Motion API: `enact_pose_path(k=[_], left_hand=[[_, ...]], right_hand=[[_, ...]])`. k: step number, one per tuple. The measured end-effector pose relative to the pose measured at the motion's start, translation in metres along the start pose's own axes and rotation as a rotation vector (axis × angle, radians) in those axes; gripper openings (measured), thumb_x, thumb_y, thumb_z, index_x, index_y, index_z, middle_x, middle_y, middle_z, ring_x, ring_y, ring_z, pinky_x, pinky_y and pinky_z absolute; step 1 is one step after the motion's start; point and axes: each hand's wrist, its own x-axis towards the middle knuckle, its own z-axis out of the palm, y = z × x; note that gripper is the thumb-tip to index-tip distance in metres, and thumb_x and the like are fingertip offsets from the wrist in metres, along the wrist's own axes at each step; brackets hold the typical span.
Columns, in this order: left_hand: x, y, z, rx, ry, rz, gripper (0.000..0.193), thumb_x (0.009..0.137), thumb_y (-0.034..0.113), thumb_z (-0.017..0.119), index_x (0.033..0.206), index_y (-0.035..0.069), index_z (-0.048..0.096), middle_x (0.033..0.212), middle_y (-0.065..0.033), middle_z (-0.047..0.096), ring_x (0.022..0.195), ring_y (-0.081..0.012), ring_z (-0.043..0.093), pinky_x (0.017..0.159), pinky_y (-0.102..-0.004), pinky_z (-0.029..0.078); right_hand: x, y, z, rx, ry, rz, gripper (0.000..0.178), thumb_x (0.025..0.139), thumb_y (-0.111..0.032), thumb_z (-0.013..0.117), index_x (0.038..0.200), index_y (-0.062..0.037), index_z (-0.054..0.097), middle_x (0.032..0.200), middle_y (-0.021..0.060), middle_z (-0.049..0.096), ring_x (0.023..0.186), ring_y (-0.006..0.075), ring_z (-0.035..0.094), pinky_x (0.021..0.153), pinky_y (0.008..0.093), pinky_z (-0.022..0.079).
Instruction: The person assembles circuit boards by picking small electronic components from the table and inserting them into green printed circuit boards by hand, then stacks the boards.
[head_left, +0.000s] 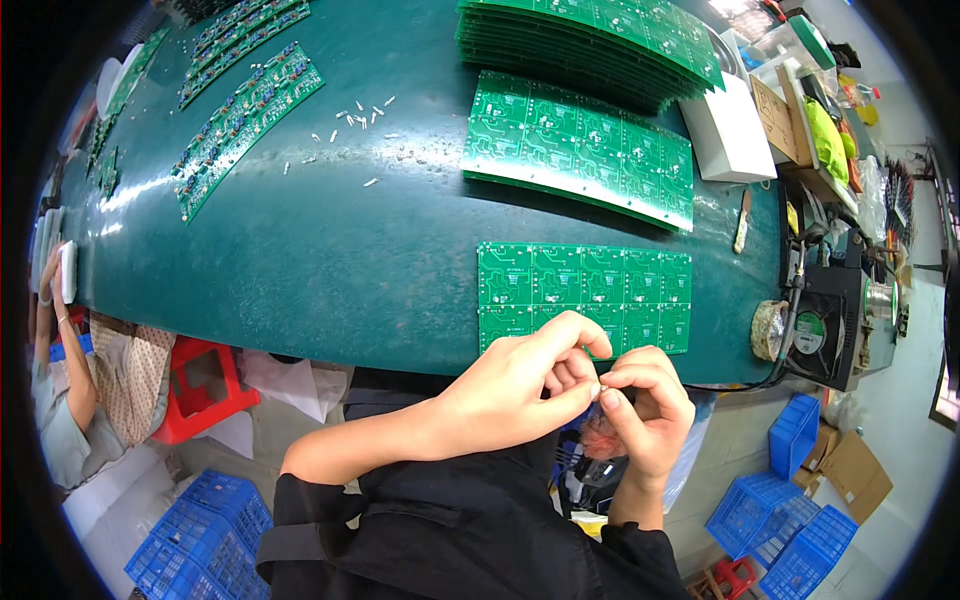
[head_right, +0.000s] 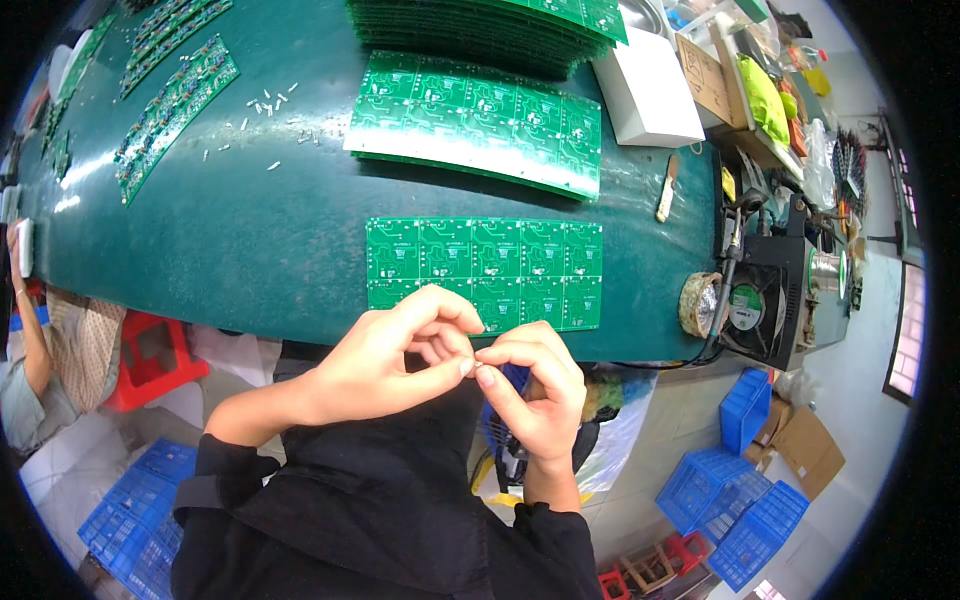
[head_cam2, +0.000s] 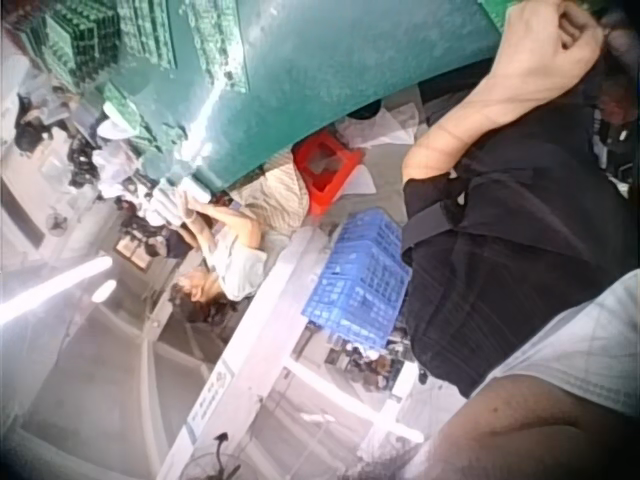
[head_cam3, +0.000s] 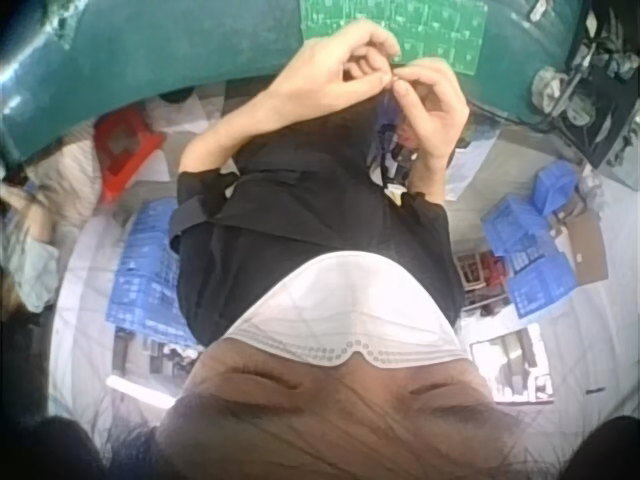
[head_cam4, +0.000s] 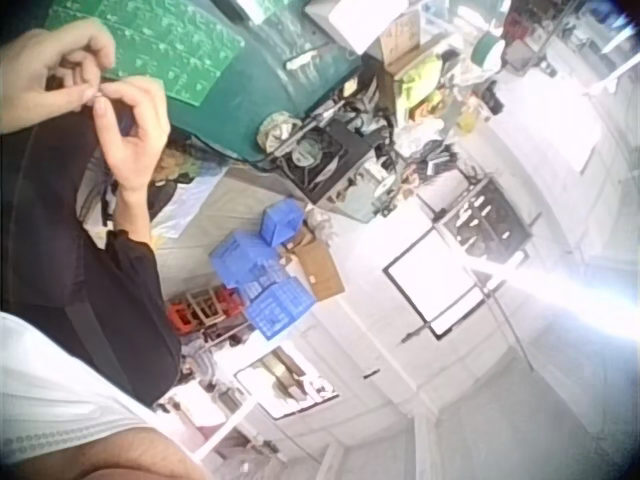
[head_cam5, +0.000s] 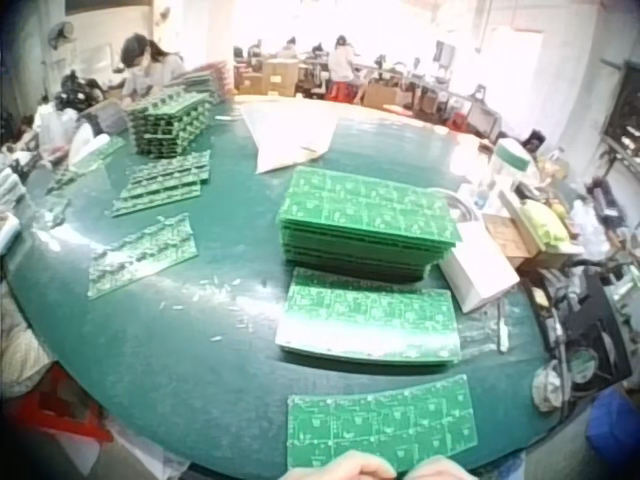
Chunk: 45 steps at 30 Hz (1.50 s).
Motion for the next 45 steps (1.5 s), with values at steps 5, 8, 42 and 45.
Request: enact_pose_path(k=[5, 8, 42, 45], left_hand=[[0.001, 0.010, -0.014, 0.214, 0.122, 0.086, 0.023, 0.094, 0.005, 0.067, 0.116, 0.001, 0.061, 0.096, -0.0097, 0.070, 0.088, -0.0144, 0.069, 0.077, -0.0283, 0.055], [0.006, 0.013, -0.059, 0.823, 0.525, 0.404, 0.010, 0.088, 0.003, 0.067, 0.097, 0.001, 0.068, 0.090, -0.0115, 0.066, 0.079, -0.0236, 0.065, 0.072, -0.0326, 0.052], [-0.009, -0.008, -0.153, 1.391, 0.811, 0.325, 0.008, 0.090, 0.001, 0.062, 0.097, 0.000, 0.060, 0.100, -0.0139, 0.062, 0.091, -0.0310, 0.062, 0.081, -0.0384, 0.050], [-0.009, -0.005, -0.142, 1.195, 0.859, 0.277, 0.008, 0.091, 0.003, 0.062, 0.097, 0.002, 0.058, 0.092, -0.0128, 0.060, 0.087, -0.0312, 0.062, 0.080, -0.0396, 0.051]], right_hand=[[0.002, 0.005, -0.009, -0.022, 0.105, 0.016, 0.011, 0.078, 0.003, 0.074, 0.087, 0.0000, 0.068, 0.086, 0.0099, 0.066, 0.084, 0.0206, 0.061, 0.075, 0.0308, 0.048], [0.005, 0.015, -0.021, -0.331, 0.203, 0.000, 0.011, 0.077, 0.003, 0.073, 0.085, -0.0010, 0.068, 0.085, 0.0096, 0.065, 0.083, 0.0220, 0.061, 0.076, 0.0318, 0.049], [0.002, 0.031, -0.029, -0.623, 0.151, -0.071, 0.015, 0.073, 0.001, 0.078, 0.080, -0.0042, 0.067, 0.084, 0.0078, 0.062, 0.082, 0.0247, 0.060, 0.074, 0.0359, 0.049], [0.001, 0.033, -0.027, -0.701, 0.140, -0.152, 0.017, 0.072, 0.001, 0.079, 0.082, -0.0052, 0.067, 0.085, 0.0070, 0.061, 0.083, 0.0254, 0.058, 0.075, 0.0370, 0.048]])
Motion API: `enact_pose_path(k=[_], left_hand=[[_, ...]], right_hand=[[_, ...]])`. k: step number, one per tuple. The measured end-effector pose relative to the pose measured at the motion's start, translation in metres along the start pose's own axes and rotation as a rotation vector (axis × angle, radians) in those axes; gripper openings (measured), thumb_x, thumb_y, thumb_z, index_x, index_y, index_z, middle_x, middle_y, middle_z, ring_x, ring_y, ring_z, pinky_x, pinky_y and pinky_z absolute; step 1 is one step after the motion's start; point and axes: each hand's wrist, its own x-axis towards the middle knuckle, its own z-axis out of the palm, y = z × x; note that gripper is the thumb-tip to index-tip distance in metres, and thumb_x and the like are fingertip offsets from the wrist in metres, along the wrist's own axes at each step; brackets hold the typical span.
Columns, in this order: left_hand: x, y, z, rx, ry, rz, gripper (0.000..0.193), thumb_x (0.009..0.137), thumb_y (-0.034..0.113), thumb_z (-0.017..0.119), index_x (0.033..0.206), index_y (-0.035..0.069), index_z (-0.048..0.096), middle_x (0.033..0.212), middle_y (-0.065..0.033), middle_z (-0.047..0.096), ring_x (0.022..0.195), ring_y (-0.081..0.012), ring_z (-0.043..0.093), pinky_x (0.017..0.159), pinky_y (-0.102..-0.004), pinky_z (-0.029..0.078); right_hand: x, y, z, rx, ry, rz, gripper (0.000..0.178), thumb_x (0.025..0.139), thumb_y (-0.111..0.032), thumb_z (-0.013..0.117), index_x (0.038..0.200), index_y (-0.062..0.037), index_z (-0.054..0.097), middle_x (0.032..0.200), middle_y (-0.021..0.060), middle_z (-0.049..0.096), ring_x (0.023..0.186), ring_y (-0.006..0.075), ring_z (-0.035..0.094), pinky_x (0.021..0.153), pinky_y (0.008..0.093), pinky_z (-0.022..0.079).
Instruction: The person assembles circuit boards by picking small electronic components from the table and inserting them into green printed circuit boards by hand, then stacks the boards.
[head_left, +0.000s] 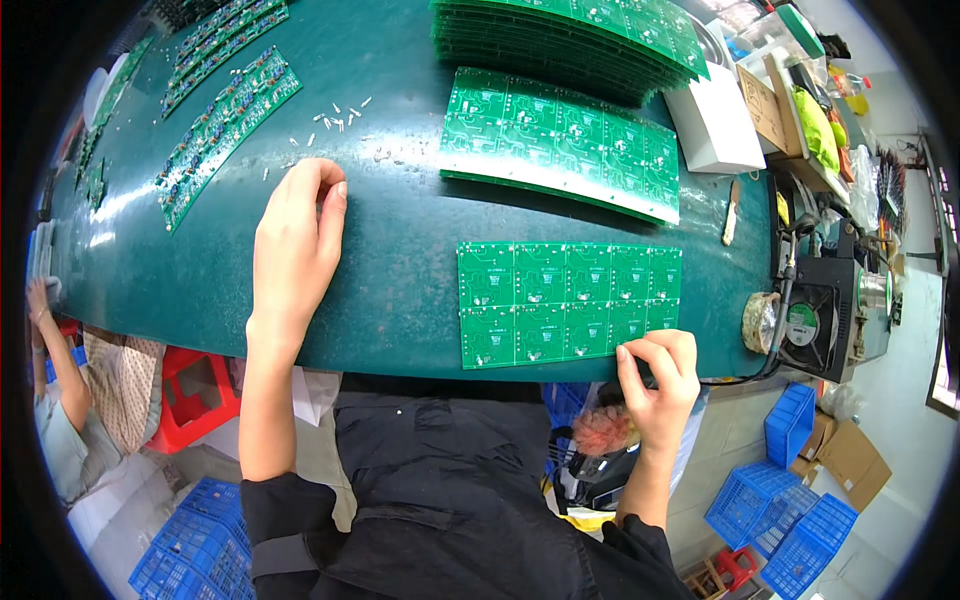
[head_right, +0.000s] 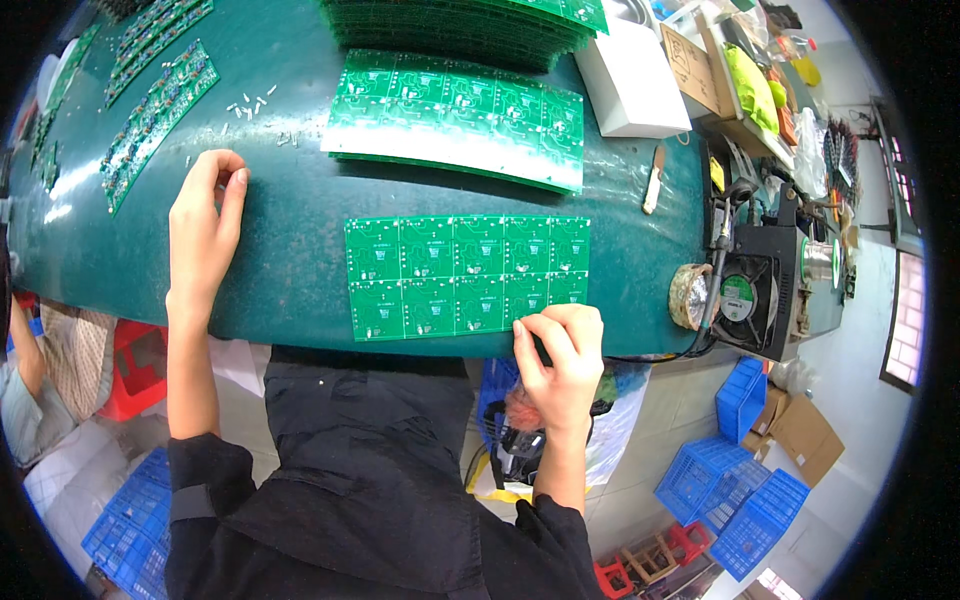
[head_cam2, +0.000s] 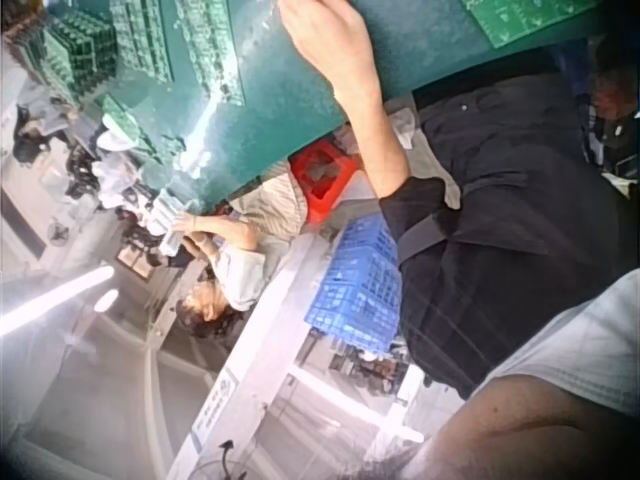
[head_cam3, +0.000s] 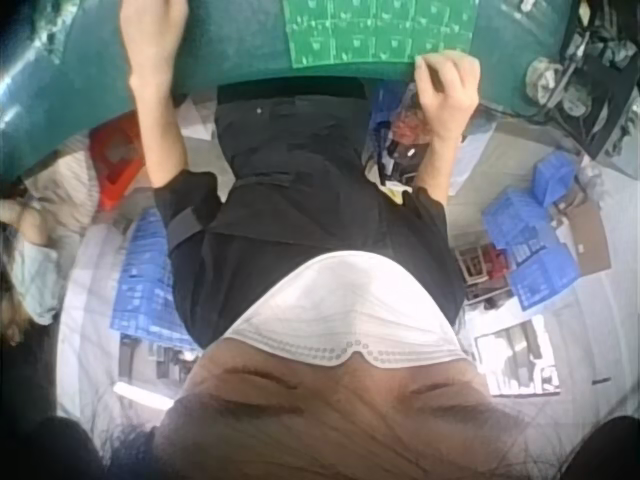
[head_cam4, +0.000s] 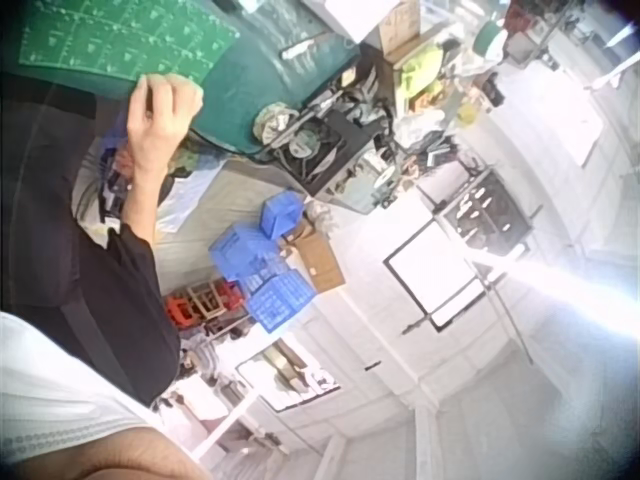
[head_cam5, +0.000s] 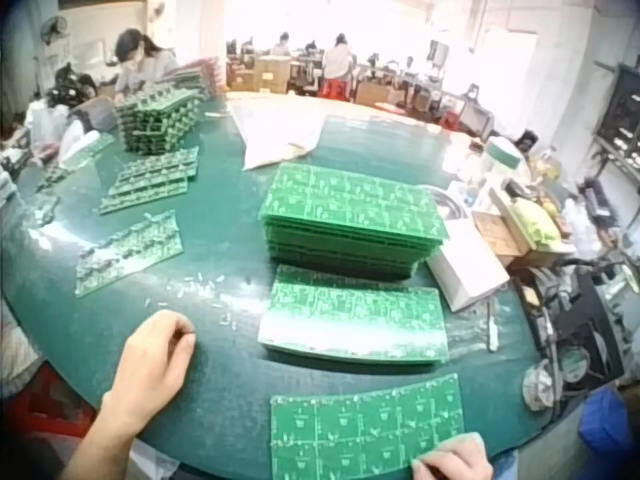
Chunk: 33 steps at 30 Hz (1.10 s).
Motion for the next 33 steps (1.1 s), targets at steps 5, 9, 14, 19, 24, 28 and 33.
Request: enact_pose_path(k=[5, 9, 14, 19, 24, 28, 33], left_hand=[[-0.007, 0.020, -0.007, -0.290, -0.051, -0.105, 0.008, 0.092, 0.004, 0.064, 0.100, 0.001, 0.062, 0.085, -0.0088, 0.064, 0.073, -0.0165, 0.062, 0.069, -0.0300, 0.050], [-0.026, 0.050, -0.009, -0.778, -0.384, -0.272, 0.011, 0.096, 0.004, 0.062, 0.105, -0.001, 0.065, 0.092, -0.0039, 0.067, 0.084, -0.0110, 0.063, 0.078, -0.0247, 0.052], [-0.049, 0.103, 0.001, -1.177, -0.762, -0.343, 0.020, 0.094, 0.000, 0.064, 0.113, -0.002, 0.060, 0.094, -0.0086, 0.070, 0.089, -0.0134, 0.068, 0.078, -0.0266, 0.056], [-0.053, 0.131, 0.015, -1.346, -0.941, -0.445, 0.030, 0.094, 0.002, 0.064, 0.120, 0.000, 0.049, 0.093, -0.0103, 0.070, 0.087, -0.0126, 0.068, 0.076, -0.0263, 0.056], [-0.055, 0.137, 0.015, -1.313, -0.965, -0.409, 0.031, 0.094, 0.004, 0.066, 0.119, 0.000, 0.050, 0.094, -0.0087, 0.070, 0.083, -0.0109, 0.068, 0.074, -0.0241, 0.055], [-0.045, 0.129, -0.004, -0.978, -0.688, 0.019, 0.017, 0.092, 0.008, 0.066, 0.107, 0.002, 0.061, 0.084, -0.0086, 0.068, 0.070, -0.0188, 0.067, 0.066, -0.0290, 0.054], [-0.070, 0.057, -0.113, -1.893, -0.663, 1.029, 0.017, 0.091, 0.007, 0.054, 0.075, 0.008, 0.057, 0.072, -0.0054, 0.059, 0.056, -0.0172, 0.056, 0.045, -0.0331, 0.040]], right_hand=[[-0.001, -0.001, 0.000, -0.028, -0.035, -0.003, 0.018, 0.073, 0.001, 0.079, 0.083, -0.0060, 0.067, 0.086, 0.0067, 0.061, 0.085, 0.0263, 0.058, 0.076, 0.0383, 0.047], [0.003, -0.006, -0.012, -0.038, -0.094, 0.053, 0.015, 0.076, 0.001, 0.077, 0.087, -0.0055, 0.070, 0.088, 0.0078, 0.063, 0.085, 0.0262, 0.060, 0.077, 0.0370, 0.049], [0.004, -0.021, -0.023, 0.213, -0.018, 0.154, 0.017, 0.081, 0.000, 0.074, 0.098, -0.0017, 0.073, 0.092, 0.0108, 0.067, 0.087, 0.0239, 0.064, 0.078, 0.0329, 0.050], [-0.001, -0.045, -0.013, 0.692, -0.154, 0.168, 0.019, 0.077, 0.003, 0.076, 0.095, 0.0008, 0.072, 0.090, 0.0116, 0.066, 0.086, 0.0218, 0.062, 0.076, 0.0313, 0.049], [-0.004, -0.043, -0.011, 0.779, -0.140, 0.208, 0.016, 0.076, 0.005, 0.076, 0.089, -0.0003, 0.071, 0.088, 0.0097, 0.065, 0.084, 0.0200, 0.061, 0.075, 0.0304, 0.048], [-0.002, -0.024, -0.015, 0.729, 0.001, 0.282, 0.011, 0.075, 0.003, 0.073, 0.083, 0.0007, 0.066, 0.088, 0.0089, 0.063, 0.085, 0.0203, 0.059, 0.078, 0.0310, 0.046], [0.007, 0.033, -0.032, 0.258, 0.113, 0.215, 0.011, 0.076, 0.004, 0.071, 0.083, 0.0010, 0.064, 0.085, 0.0090, 0.061, 0.080, 0.0204, 0.060, 0.074, 0.0308, 0.049]])
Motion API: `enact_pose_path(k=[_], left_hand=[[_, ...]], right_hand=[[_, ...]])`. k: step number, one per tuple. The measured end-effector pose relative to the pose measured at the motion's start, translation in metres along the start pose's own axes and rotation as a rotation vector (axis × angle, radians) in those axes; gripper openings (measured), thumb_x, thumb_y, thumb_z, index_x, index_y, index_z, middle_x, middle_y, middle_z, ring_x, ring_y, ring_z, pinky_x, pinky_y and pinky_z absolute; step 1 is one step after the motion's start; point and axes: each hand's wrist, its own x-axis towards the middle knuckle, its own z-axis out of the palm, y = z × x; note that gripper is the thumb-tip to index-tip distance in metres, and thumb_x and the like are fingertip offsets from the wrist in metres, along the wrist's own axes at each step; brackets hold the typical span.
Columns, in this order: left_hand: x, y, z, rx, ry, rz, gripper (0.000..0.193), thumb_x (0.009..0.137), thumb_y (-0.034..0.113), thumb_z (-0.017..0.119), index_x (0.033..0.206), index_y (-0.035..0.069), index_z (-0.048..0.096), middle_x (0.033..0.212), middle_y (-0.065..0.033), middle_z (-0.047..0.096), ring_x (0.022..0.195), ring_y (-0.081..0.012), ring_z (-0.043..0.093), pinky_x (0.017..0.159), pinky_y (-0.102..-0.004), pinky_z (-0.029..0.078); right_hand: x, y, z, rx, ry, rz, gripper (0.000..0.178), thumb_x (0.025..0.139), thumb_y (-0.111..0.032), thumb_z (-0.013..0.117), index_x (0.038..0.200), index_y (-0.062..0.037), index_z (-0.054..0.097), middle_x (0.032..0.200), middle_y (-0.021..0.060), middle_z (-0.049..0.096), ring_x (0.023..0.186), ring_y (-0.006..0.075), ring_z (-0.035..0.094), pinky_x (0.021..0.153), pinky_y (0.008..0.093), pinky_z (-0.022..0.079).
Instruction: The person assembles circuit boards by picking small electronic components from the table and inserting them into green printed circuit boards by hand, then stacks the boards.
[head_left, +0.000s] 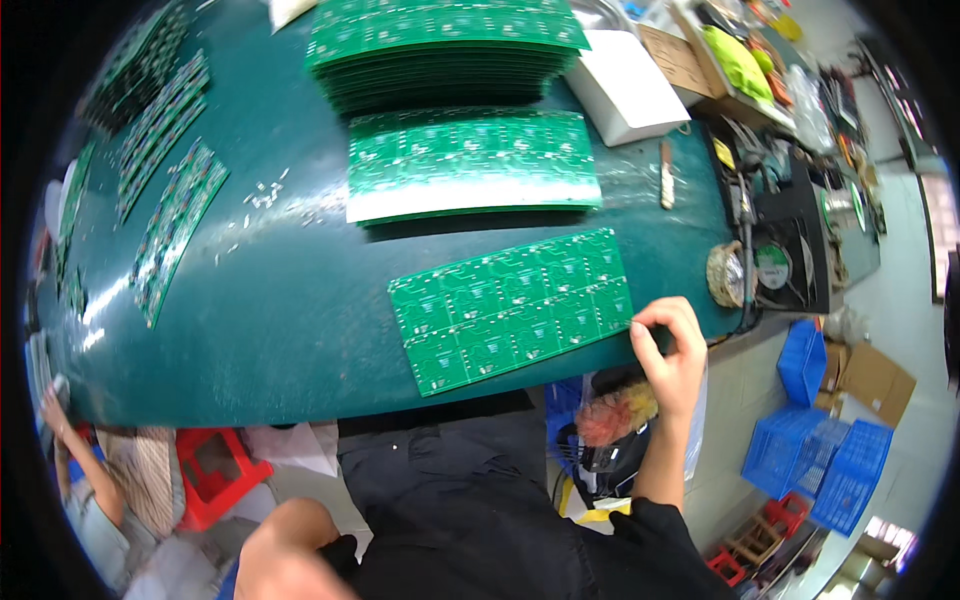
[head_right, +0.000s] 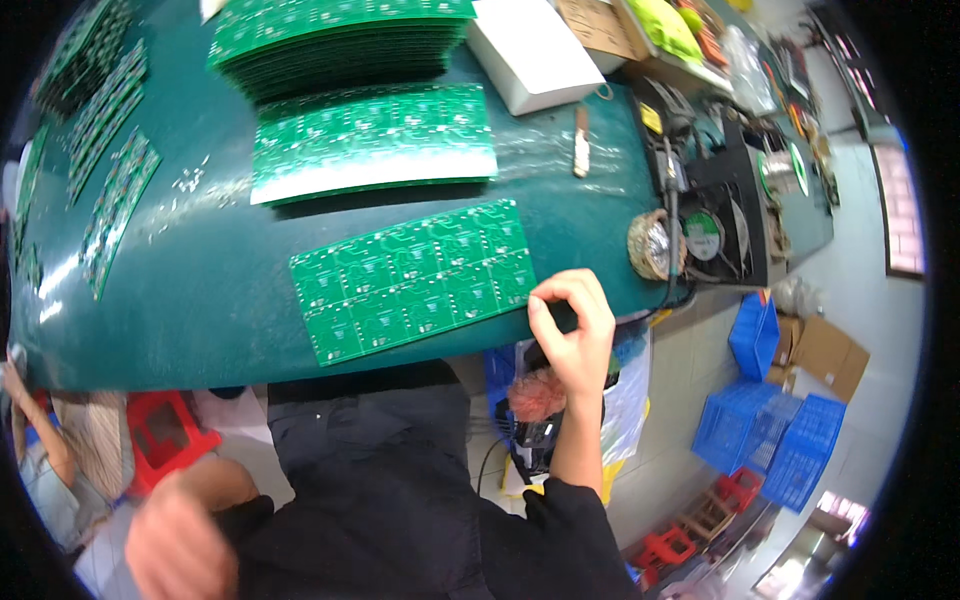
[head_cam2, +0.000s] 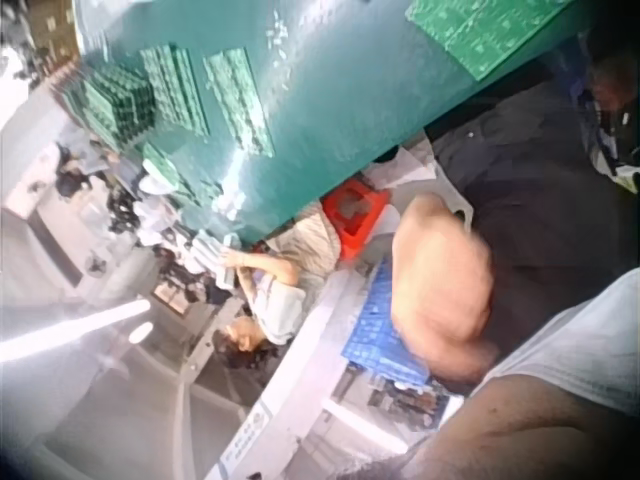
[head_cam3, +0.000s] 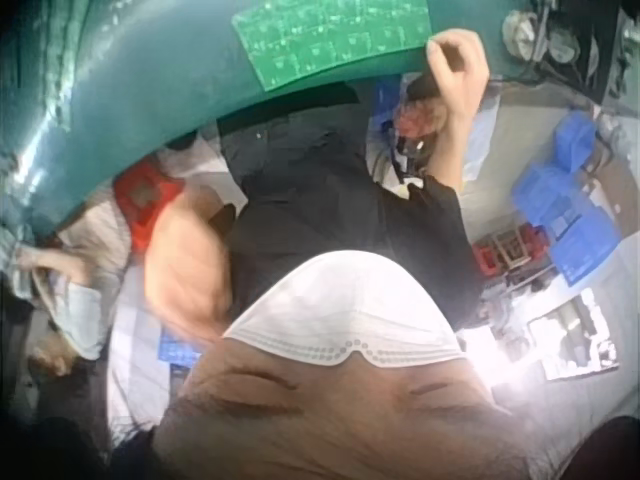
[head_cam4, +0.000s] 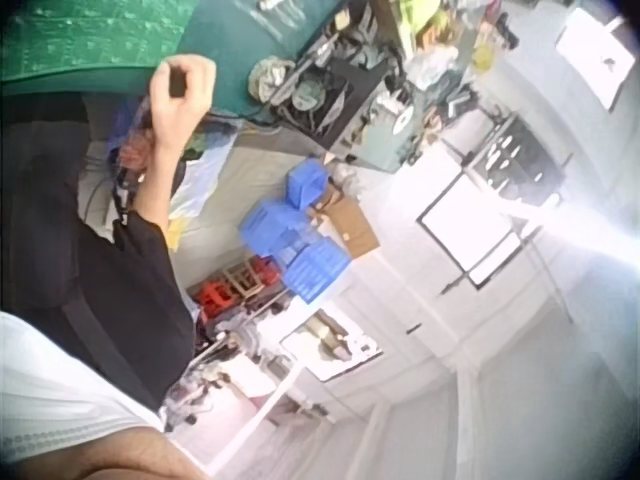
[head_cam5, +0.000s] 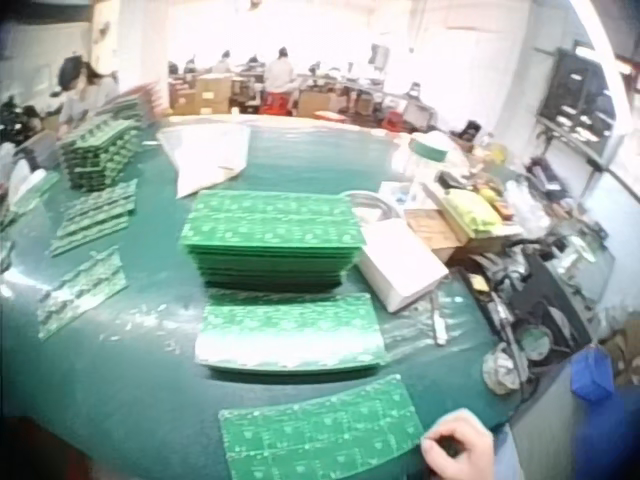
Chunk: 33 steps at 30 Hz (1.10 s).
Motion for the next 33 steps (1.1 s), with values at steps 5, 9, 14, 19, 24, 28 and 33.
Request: enact_pose_path(k=[5, 9, 14, 19, 24, 28, 33], left_hand=[[0.063, -0.012, 0.020, 0.425, -0.300, 0.130, 0.019, 0.101, 0.023, 0.041, 0.090, 0.012, 0.051, 0.071, -0.0152, 0.057, 0.066, -0.0298, 0.061, 0.055, -0.0451, 0.044], [0.062, -0.019, 0.034, 0.372, -0.228, 0.032, 0.017, 0.101, 0.021, 0.042, 0.089, 0.012, 0.051, 0.069, -0.0111, 0.054, 0.063, -0.0271, 0.058, 0.054, -0.0429, 0.043], [0.050, -0.018, 0.051, 0.383, -0.223, 0.019, 0.016, 0.101, 0.020, 0.041, 0.091, 0.013, 0.050, 0.067, -0.0099, 0.052, 0.061, -0.0264, 0.056, 0.053, -0.0416, 0.041], [0.050, -0.017, 0.065, 0.488, -0.054, -0.099, 0.014, 0.102, 0.018, 0.039, 0.094, 0.013, 0.049, 0.066, -0.0098, 0.050, 0.059, -0.0260, 0.055, 0.053, -0.0415, 0.040], [0.054, -0.027, 0.039, 0.588, -0.333, 0.229, 0.016, 0.103, 0.019, 0.036, 0.096, 0.012, 0.049, 0.066, -0.0119, 0.053, 0.060, -0.0261, 0.056, 0.053, -0.0419, 0.041], [0.054, -0.029, 0.040, 0.546, -0.289, 0.157, 0.017, 0.104, 0.018, 0.035, 0.098, 0.012, 0.050, 0.066, -0.0121, 0.053, 0.060, -0.0266, 0.056, 0.053, -0.0421, 0.042], [0.057, -0.034, 0.034, 0.559, -0.238, 0.241, 0.016, 0.104, 0.018, 0.035, 0.104, 0.014, 0.050, 0.067, -0.0111, 0.054, 0.059, -0.0256, 0.057, 0.052, -0.0414, 0.042]], right_hand=[[-0.007, 0.015, -0.002, -0.076, -0.037, 0.011, 0.011, 0.074, 0.000, 0.074, 0.082, -0.0032, 0.067, 0.083, 0.0070, 0.064, 0.081, 0.0206, 0.063, 0.075, 0.0323, 0.050], [-0.008, 0.013, -0.001, -0.095, -0.066, 0.000, 0.011, 0.074, -0.004, 0.076, 0.082, -0.0061, 0.069, 0.084, 0.0056, 0.065, 0.085, 0.0217, 0.063, 0.079, 0.0337, 0.048], [-0.008, 0.011, 0.003, -0.093, -0.075, 0.002, 0.011, 0.074, -0.005, 0.076, 0.081, -0.0070, 0.068, 0.083, 0.0048, 0.065, 0.086, 0.0216, 0.063, 0.081, 0.0339, 0.046], [-0.010, 0.010, -0.002, -0.252, -0.048, -0.129, 0.015, 0.072, -0.004, 0.077, 0.083, -0.0081, 0.068, 0.086, 0.0048, 0.064, 0.087, 0.0232, 0.062, 0.081, 0.0351, 0.045], [-0.008, 0.007, 0.005, -0.297, -0.057, -0.215, 0.021, 0.070, -0.001, 0.077, 0.086, -0.0084, 0.067, 0.088, 0.0054, 0.064, 0.088, 0.0248, 0.061, 0.080, 0.0360, 0.045], [-0.012, 0.009, 0.004, -0.287, -0.044, -0.180, 0.021, 0.069, 0.001, 0.076, 0.085, -0.0070, 0.065, 0.088, 0.0072, 0.062, 0.087, 0.0263, 0.060, 0.079, 0.0377, 0.047], [-0.011, 0.007, 0.006, -0.312, -0.032, -0.197, 0.022, 0.068, 0.002, 0.075, 0.085, -0.0063, 0.064, 0.087, 0.0083, 0.060, 0.086, 0.0277, 0.059, 0.078, 0.0387, 0.047]])
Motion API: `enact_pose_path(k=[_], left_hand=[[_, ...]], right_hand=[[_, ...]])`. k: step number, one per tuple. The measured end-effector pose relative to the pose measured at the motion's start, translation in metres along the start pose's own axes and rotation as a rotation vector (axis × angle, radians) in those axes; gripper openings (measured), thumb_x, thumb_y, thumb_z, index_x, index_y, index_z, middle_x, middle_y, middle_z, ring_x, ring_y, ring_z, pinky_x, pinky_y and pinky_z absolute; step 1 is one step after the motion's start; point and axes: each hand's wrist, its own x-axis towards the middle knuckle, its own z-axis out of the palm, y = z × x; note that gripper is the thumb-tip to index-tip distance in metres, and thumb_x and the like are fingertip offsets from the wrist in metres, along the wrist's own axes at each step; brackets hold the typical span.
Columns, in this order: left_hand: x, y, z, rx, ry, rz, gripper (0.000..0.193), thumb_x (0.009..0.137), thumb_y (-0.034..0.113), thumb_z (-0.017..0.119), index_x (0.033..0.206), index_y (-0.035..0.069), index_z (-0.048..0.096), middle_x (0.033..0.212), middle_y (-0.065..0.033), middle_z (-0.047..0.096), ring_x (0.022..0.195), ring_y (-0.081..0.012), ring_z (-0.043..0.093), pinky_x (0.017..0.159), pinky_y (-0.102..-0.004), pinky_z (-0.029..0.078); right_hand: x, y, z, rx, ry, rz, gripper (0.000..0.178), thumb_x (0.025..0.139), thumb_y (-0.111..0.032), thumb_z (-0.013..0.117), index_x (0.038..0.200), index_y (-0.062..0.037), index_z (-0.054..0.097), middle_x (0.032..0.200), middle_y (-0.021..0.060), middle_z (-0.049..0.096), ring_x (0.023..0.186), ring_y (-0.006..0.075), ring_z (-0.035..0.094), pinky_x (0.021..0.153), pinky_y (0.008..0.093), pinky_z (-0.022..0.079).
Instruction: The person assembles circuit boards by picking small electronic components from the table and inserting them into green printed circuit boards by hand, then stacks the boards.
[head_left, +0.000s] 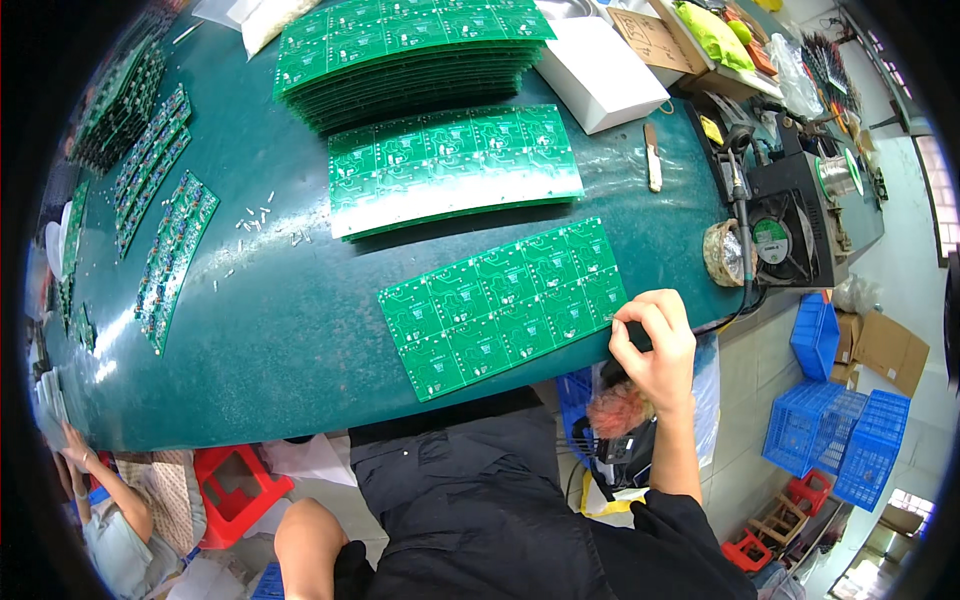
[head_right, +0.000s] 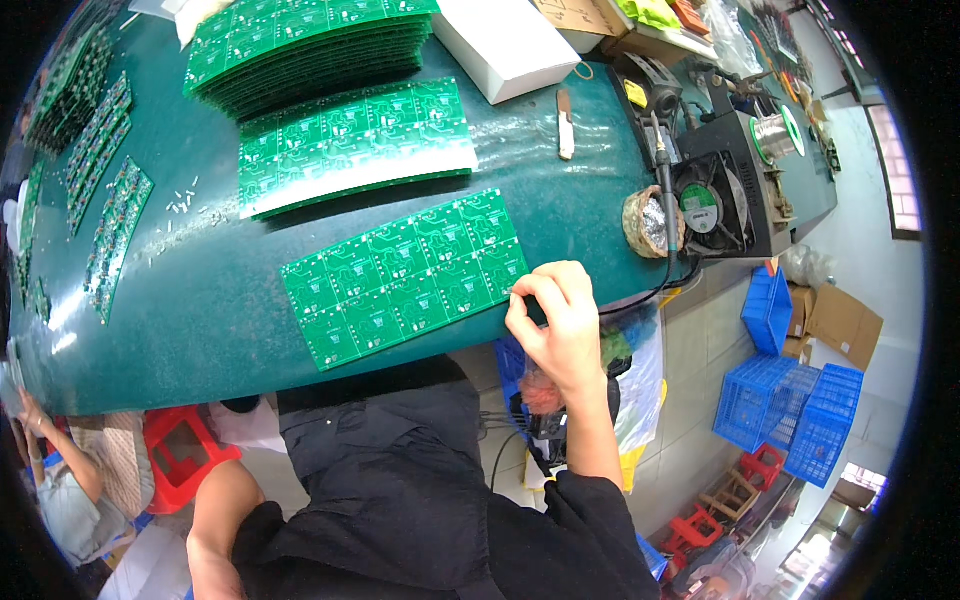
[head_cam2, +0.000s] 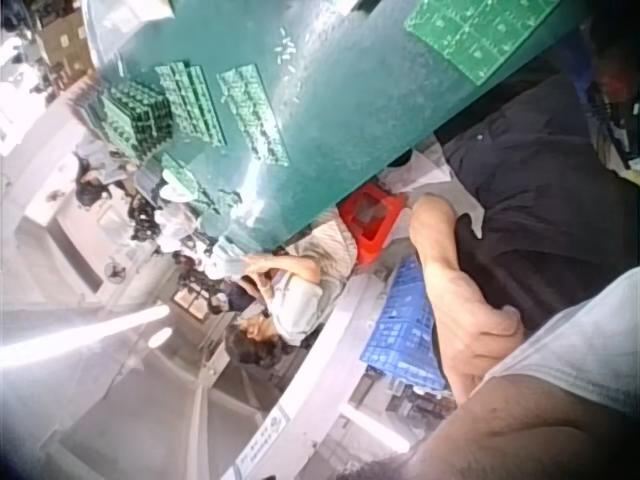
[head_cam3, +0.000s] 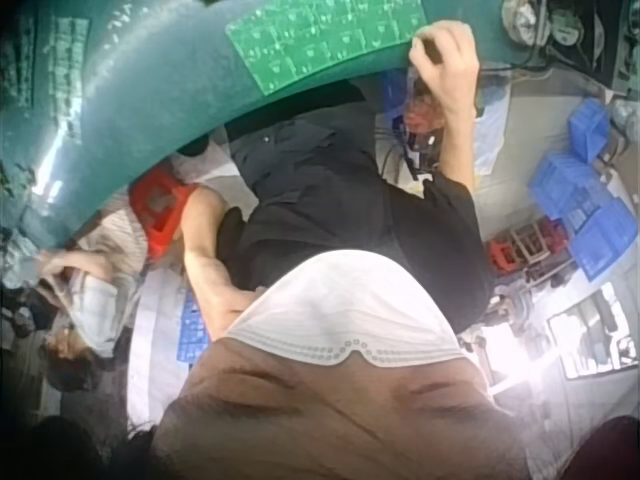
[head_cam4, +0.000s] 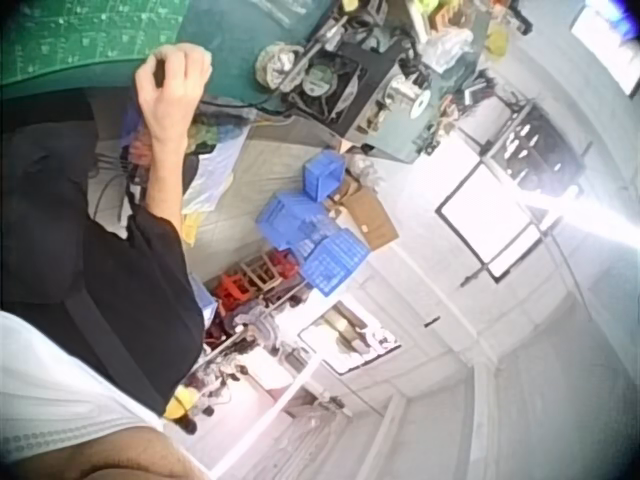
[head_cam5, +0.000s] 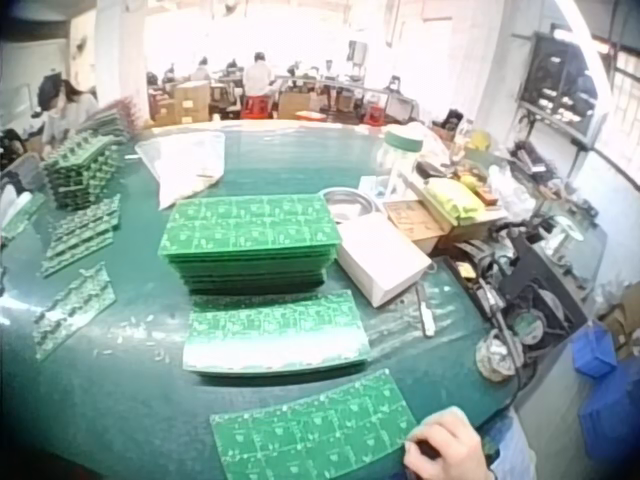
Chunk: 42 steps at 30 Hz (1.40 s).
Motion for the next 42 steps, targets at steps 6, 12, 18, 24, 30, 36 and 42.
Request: enact_pose_path(k=[6, 12, 18, 24, 30, 36, 42], left_hand=[[-0.002, 0.002, -0.003, -0.062, -0.036, -0.006, 0.019, 0.103, 0.018, 0.037, 0.108, 0.016, 0.055, 0.070, -0.0102, 0.056, 0.061, -0.0239, 0.058, 0.052, -0.0410, 0.042], [0.002, -0.009, -0.016, -0.179, -0.039, -0.065, 0.022, 0.098, 0.013, 0.044, 0.089, 0.011, 0.064, 0.076, -0.0046, 0.059, 0.065, -0.0200, 0.059, 0.053, -0.0370, 0.044], [-0.004, -0.032, -0.024, -0.209, 0.312, -0.138, 0.027, 0.091, 0.003, 0.048, 0.065, 0.009, 0.055, 0.060, -0.0020, 0.048, 0.050, -0.0113, 0.047, 0.050, -0.0250, 0.032], [-0.075, -0.014, -0.017, 0.130, 0.729, -0.721, 0.037, 0.098, 0.020, 0.057, 0.066, 0.003, 0.061, 0.056, -0.0048, 0.057, 0.040, -0.0120, 0.046, 0.039, -0.0252, 0.031], [-0.106, -0.024, -0.006, 0.320, 0.819, -1.365, 0.033, 0.103, 0.018, 0.054, 0.080, -0.003, 0.065, 0.056, -0.0058, 0.057, 0.045, -0.0087, 0.051, 0.045, -0.0228, 0.038], [-0.111, -0.037, 0.003, 0.416, 0.784, -1.497, 0.023, 0.102, 0.011, 0.055, 0.088, -0.004, 0.066, 0.064, -0.0056, 0.061, 0.054, -0.0085, 0.056, 0.051, -0.0224, 0.042], [-0.121, -0.039, 0.005, 0.411, 0.791, -1.535, 0.021, 0.101, 0.010, 0.056, 0.089, -0.004, 0.067, 0.067, -0.0056, 0.062, 0.055, -0.0084, 0.057, 0.053, -0.0227, 0.042]], right_hand=[[0.006, -0.005, -0.001, -0.059, -0.039, -0.053, 0.024, 0.067, 0.004, 0.074, 0.085, -0.0057, 0.062, 0.087, 0.0084, 0.058, 0.084, 0.0288, 0.058, 0.076, 0.0403, 0.047], [0.009, -0.009, 0.002, -0.047, -0.069, -0.067, 0.025, 0.067, 0.005, 0.073, 0.087, -0.0045, 0.062, 0.087, 0.0095, 0.057, 0.084, 0.0294, 0.058, 0.074, 0.0403, 0.048], [0.010, -0.013, 0.003, -0.032, -0.065, -0.026, 0.024, 0.068, 0.007, 0.072, 0.088, -0.0033, 0.062, 0.089, 0.0108, 0.058, 0.085, 0.0300, 0.058, 0.075, 0.0404, 0.049], [0.001, -0.012, 0.004, -0.017, -0.044, 0.035, 0.021, 0.072, 0.006, 0.074, 0.088, -0.0030, 0.063, 0.089, 0.0108, 0.058, 0.086, 0.0289, 0.059, 0.074, 0.0388, 0.050], [-0.002, -0.010, 0.004, 0.003, 0.012, 0.087, 0.019, 0.073, 0.004, 0.075, 0.087, -0.0028, 0.065, 0.089, 0.0103, 0.060, 0.085, 0.0274, 0.060, 0.073, 0.0379, 0.051], [-0.003, -0.015, 0.006, -0.030, -0.006, 0.036, 0.019, 0.073, 0.005, 0.075, 0.088, -0.0023, 0.066, 0.089, 0.0111, 0.061, 0.084, 0.0278, 0.060, 0.074, 0.0383, 0.051], [-0.007, -0.013, 0.012, -0.037, 0.026, 0.058, 0.020, 0.072, 0.006, 0.074, 0.087, -0.0014, 0.065, 0.089, 0.0118, 0.060, 0.085, 0.0281, 0.060, 0.074, 0.0381, 0.051]])
